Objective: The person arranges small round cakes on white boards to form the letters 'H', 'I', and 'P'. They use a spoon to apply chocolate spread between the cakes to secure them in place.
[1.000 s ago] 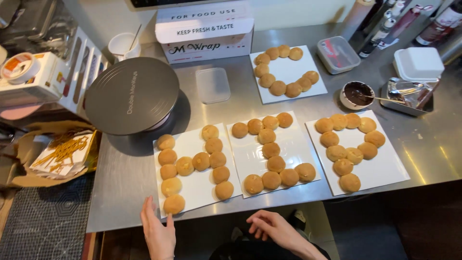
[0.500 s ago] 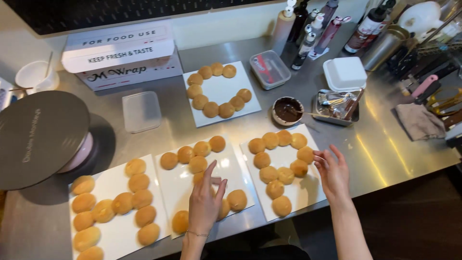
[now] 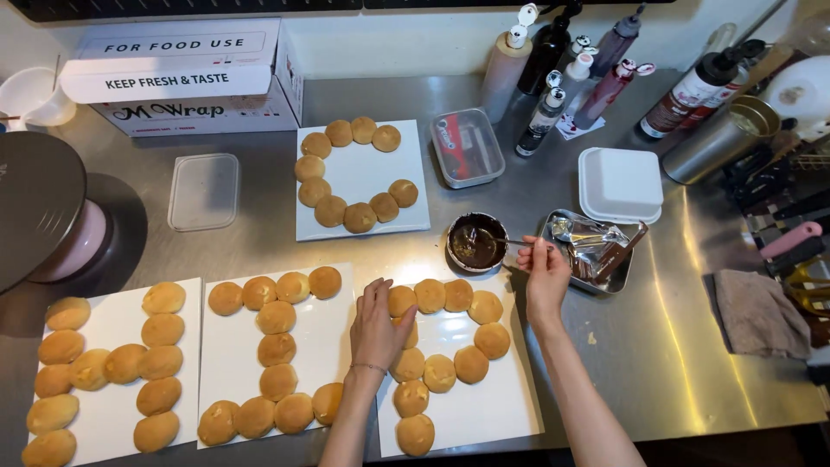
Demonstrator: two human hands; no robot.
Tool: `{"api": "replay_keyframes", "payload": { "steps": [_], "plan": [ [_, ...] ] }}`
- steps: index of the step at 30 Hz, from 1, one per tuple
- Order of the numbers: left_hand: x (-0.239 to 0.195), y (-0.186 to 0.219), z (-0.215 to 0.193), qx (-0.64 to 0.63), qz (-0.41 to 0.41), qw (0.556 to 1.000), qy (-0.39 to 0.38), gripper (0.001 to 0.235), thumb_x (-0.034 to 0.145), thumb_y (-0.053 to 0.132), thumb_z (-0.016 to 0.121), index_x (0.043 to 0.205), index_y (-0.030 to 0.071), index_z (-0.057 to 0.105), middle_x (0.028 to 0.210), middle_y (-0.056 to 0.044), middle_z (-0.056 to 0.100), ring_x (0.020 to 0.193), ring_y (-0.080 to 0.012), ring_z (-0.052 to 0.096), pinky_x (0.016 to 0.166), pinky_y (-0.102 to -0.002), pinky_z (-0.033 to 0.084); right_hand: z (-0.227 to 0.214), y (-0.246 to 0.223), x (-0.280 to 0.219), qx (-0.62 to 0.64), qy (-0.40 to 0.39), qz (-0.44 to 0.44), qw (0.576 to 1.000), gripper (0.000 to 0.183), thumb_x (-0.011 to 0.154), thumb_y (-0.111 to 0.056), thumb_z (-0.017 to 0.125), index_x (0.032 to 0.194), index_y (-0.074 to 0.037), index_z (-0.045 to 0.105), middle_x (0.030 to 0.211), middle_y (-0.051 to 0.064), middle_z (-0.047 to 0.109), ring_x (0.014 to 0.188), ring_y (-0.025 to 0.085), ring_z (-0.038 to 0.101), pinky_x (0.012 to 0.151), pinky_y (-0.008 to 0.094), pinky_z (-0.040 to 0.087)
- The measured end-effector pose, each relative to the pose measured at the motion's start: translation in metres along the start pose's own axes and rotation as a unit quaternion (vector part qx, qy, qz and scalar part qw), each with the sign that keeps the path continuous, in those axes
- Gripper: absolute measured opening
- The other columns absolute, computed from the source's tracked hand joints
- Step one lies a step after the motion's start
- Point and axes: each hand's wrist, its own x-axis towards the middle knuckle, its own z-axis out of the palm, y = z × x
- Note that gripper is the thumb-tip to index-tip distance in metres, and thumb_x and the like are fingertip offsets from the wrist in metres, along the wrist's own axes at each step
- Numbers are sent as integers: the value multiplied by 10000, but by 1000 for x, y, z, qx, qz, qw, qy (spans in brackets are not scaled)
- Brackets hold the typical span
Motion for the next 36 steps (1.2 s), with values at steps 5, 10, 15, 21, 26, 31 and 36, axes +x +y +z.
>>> {"api": "replay_keyframes", "payload": {
  "steps": [5, 10, 15, 21, 26, 31, 36],
  "plan": [
    [34, -17, 19, 123, -17, 989, -82, 689, 829, 528, 728, 1381, 155, 550, 1273, -66, 595, 1172, -326, 622, 911, -510, 580, -4, -31, -14, -310, -170, -281, 892, 179, 1067, -191, 570, 1108, -183, 745, 801, -18, 694, 715, 118, 683, 678, 246, 563],
    [40, -3, 12, 166, -32, 977, -130, 676, 805, 444, 765, 1362, 103, 589, 1295, -122, 570, 1142, -366, 655, 903, -516, 579, -10, -40, -28, -313, -226, -319, 865, 173, 1052, -170, 550, 1077, -176, 721, 784, 15, 691, 730, 204, 706, 700, 327, 585],
    [37, 7, 12, 170, -29, 978, -113, 582, 797, 320, 801, 1289, 70, 616, 1247, -152, 571, 1106, -381, 662, 866, -514, 591, -15, -49, -38, -243, -173, -279, 913, 224, 1080, -126, 499, 1087, -131, 723, 798, 23, 723, 709, 171, 720, 709, 296, 585],
    [28, 12, 11, 136, -30, 987, -86, 505, 800, 222, 797, 1217, 49, 572, 1199, -176, 585, 1106, -407, 658, 852, -538, 594, -16, -42, -45, -76, -76, -129, 986, 302, 1157, -121, 368, 1102, 30, 624, 914, 217, 712, 776, 252, 722, 729, 335, 604],
    [21, 2, 4, 0, -53, 999, 10, 491, 787, 249, 815, 1182, 85, 575, 1167, -164, 606, 1127, -450, 650, 888, -601, 573, -25, -8, -35, 166, 54, 109, 979, 312, 1158, -227, 336, 1146, -18, 568, 939, 130, 711, 819, 133, 734, 747, 190, 615],
    [32, -33, 12, -314, -155, 931, 104, 523, 762, 357, 899, 1203, 194, 670, 1071, -92, 742, 712, -216, 749, 741, -365, 623, -56, 96, 9, 341, 136, 344, 864, 325, 1128, -205, 342, 1184, 27, 564, 1129, 166, 692, 940, 154, 721, 796, 199, 630],
    [18, -16, -16, -662, -209, 719, 45, 516, 1021, 491, 539, 1194, 10, 603, 1136, -222, 699, 849, -261, 738, 820, -381, 647, -57, 137, 35, 452, 153, 472, 741, 178, 1053, -73, 434, 1055, 16, 589, 963, 123, 735, 810, 159, 729, 676, 229, 608]
  ]
}}
